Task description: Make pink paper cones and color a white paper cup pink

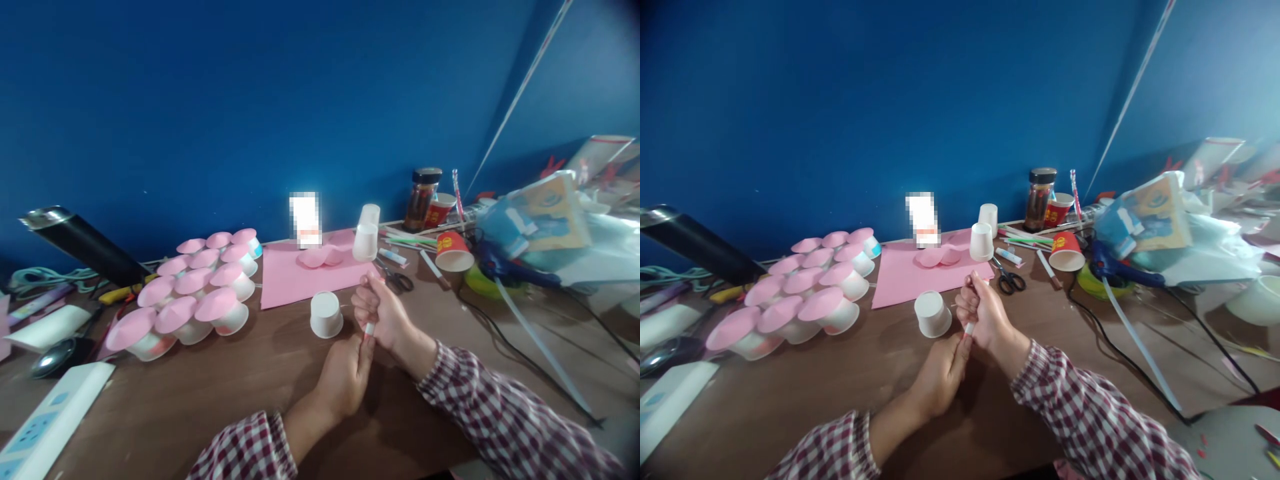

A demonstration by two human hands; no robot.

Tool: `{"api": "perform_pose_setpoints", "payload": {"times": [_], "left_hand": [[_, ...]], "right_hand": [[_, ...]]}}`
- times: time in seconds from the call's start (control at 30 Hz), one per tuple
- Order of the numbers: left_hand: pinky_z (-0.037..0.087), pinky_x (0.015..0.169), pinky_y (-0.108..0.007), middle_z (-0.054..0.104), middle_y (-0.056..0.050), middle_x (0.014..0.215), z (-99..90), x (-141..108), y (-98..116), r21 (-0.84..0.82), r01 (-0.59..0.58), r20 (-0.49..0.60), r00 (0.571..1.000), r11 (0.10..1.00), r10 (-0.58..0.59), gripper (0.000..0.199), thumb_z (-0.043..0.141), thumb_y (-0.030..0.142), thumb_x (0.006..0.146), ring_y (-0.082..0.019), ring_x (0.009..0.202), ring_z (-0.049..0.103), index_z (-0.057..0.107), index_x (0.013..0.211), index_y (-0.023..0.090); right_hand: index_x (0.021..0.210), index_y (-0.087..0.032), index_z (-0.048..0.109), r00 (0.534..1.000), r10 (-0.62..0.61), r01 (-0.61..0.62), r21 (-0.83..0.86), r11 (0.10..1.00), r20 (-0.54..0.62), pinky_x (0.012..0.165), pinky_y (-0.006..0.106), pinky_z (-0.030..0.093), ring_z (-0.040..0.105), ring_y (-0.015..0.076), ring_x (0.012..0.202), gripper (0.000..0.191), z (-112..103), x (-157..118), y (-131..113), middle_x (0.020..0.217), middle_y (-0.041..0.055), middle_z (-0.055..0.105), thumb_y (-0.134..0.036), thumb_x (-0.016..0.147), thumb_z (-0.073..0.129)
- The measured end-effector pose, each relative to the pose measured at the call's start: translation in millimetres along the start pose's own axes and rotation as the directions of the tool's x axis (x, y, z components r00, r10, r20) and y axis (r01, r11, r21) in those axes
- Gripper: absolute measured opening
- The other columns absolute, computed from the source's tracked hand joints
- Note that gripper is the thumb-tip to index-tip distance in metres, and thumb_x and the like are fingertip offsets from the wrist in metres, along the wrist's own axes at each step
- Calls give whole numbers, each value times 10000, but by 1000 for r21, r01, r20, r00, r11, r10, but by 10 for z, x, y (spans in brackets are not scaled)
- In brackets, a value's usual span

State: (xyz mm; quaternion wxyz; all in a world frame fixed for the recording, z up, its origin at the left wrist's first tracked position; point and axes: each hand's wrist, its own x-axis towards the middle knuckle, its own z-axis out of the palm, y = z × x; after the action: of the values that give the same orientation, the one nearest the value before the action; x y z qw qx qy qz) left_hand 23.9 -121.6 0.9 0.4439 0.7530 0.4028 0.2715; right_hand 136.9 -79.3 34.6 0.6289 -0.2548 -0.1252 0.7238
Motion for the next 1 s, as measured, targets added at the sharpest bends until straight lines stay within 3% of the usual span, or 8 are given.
{"api": "perform_pose_setpoints", "payload": {"times": [0.17, 0.37, 0.6, 0.7, 0.77, 0.83, 0.9, 1.0], "left_hand": [[279, 559, -267, 512, -24, 644, 0, -22, 10, 12, -18, -44, 999, 1000, 18, 387, 244, 402, 949, -140, 592, 438, 429, 681, 192], [262, 564, -286, 521, -19, 633, 31, -229, 11, 149, -27, 42, 999, 988, 21, 366, 242, 359, 956, -137, 575, 442, 435, 691, 195], [311, 605, -288, 500, -13, 680, -2, -232, 36, 134, -40, 10, 999, 990, 39, 279, 284, 350, 940, -147, 628, 456, 432, 755, 202], [341, 610, -283, 503, -13, 684, -41, -220, 75, 54, 6, 4, 1000, 999, -6, 262, 293, 351, 933, -148, 637, 469, 423, 762, 203], [355, 599, -274, 502, -7, 675, -51, -215, 84, -47, 39, 13, 999, 998, -39, 292, 261, 372, 943, -140, 620, 475, 410, 758, 202], [360, 585, -262, 496, 3, 664, -44, -214, 72, -121, 47, 22, 999, 991, -45, 315, 252, 396, 947, -126, 593, 471, 405, 754, 200], [360, 574, -254, 502, 9, 660, -24, -217, 40, -156, 30, 32, 999, 987, -26, 303, 278, 408, 944, -119, 573, 473, 433, 797, 192], [356, 557, -247, 530, 8, 660, 12, -223, -16, -165, -28, 49, 998, 986, 36, 269, 316, 392, 940, -117, 557, 481, 474, 903, 178]], "right_hand": [[665, -196, 457, 996, -54, 51, -36, 998, -76, 282, 132, 173, 203, 34, 311, 254, 3, 87, -150, 396, -135, 279, -260, 769, 680], [609, -204, 391, 885, -450, 459, 65, 886, -121, 275, 116, 228, 286, 40, 297, 295, -234, 93, -1072, 382, -116, 282, -226, 877, 513], [656, -198, 430, 959, -284, 282, 71, 957, 11, 286, 97, 258, 312, 39, 329, 252, -166, -7, -981, 407, -114, 310, -214, 860, 578], [695, -190, 502, 981, -184, 193, -232, 953, 58, 296, 100, 231, 304, 36, 347, 216, -19, -110, -939, 427, -108, 350, -297, 818, 643], [742, -181, 582, 987, -120, 160, -607, 778, 105, 315, 126, 221, 335, 44, 370, 183, 57, -236, -887, 466, -77, 449, -340, 808, 644], [777, -180, 654, 975, -56, 221, -902, 371, 215, 370, 163, 282, 433, 75, 433, 134, 99, -393, -777, 531, -30, 566, -310, 806, 640], [845, -206, 694, 925, 65, 373, -928, 19, 374, 536, 214, 403, 567, 131, 614, 83, 106, -548, -626, 703, 8, 670, -244, 796, 639], [905, -229, 676, 883, 159, 469, -837, -283, 441, 668, 266, 415, 610, 187, 749, 148, 76, -711, -412, 825, 23, 692, -184, 766, 647]]}}
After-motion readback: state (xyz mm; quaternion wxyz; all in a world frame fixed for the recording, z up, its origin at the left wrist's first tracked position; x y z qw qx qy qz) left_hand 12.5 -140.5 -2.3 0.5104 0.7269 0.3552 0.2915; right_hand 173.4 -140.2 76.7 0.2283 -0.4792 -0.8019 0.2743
